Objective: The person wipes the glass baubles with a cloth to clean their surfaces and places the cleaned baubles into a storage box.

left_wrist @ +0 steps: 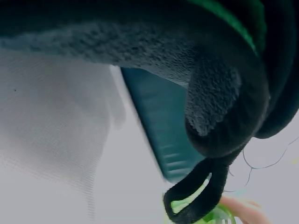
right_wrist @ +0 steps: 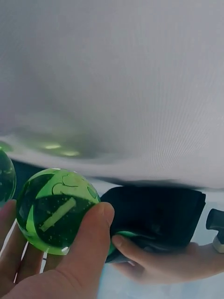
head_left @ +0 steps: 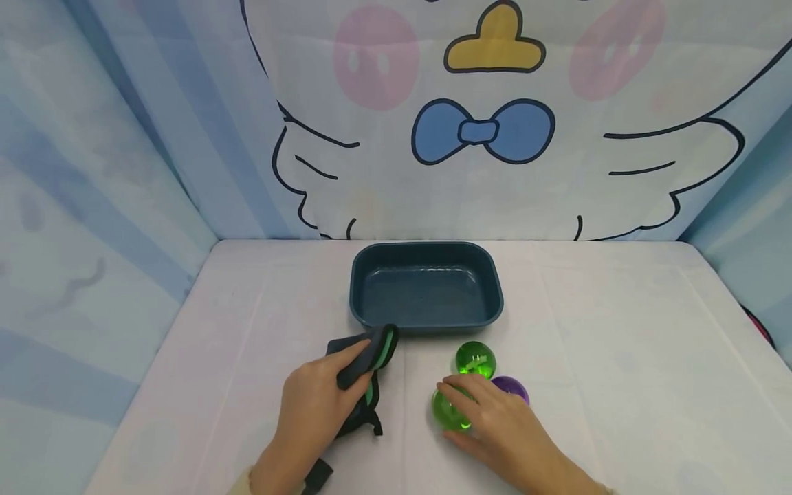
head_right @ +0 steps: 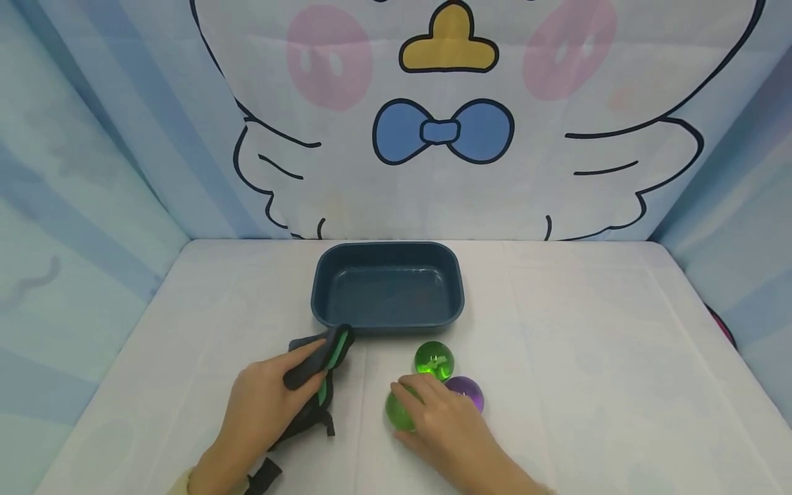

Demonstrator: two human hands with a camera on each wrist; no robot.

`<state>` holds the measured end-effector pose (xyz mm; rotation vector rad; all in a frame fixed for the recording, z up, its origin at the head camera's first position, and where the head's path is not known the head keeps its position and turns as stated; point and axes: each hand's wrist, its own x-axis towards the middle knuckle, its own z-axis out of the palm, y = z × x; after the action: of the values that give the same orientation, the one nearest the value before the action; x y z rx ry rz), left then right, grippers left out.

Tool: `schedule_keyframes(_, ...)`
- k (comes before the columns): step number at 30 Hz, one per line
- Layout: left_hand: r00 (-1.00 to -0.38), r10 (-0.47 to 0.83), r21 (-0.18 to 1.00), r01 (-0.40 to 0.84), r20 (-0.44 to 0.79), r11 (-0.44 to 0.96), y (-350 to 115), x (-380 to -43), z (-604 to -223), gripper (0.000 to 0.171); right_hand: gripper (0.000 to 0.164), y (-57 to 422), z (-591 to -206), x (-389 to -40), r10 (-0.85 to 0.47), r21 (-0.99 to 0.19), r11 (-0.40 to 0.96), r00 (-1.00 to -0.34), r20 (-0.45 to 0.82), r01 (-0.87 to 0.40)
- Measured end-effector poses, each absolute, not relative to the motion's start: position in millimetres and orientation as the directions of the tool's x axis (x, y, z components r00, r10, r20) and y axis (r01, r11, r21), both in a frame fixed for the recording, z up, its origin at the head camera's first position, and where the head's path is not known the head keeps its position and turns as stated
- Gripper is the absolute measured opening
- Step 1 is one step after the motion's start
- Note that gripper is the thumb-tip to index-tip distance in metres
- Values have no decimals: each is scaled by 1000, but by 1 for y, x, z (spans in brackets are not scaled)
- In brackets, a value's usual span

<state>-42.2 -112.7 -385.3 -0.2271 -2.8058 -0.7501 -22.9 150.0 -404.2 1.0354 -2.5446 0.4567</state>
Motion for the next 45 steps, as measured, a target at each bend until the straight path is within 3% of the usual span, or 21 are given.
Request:
schedule_keyframes(12,-955,19,632,211,296,745,-117,-42,-387,44,62,148,-401,-27,-563,-203,640,-632,532,-741)
schedule_keyframes(22,-958,-9,799,234,287,554,-105,-46,-380,40,58,145,-395,-30,-472,-368,604,-689,550,-708)
schedule_keyframes(31,-963,-47,885,223,264,408,-96,-41,-379,37,58,137,-395,-36,-368,-551,465,-718,591,-693)
schedule_keyframes(45,-985,-28,983,166,169,75,-86,-33,-371,31,66,131,-388,-42,-300,-639,365,-735,608,-677)
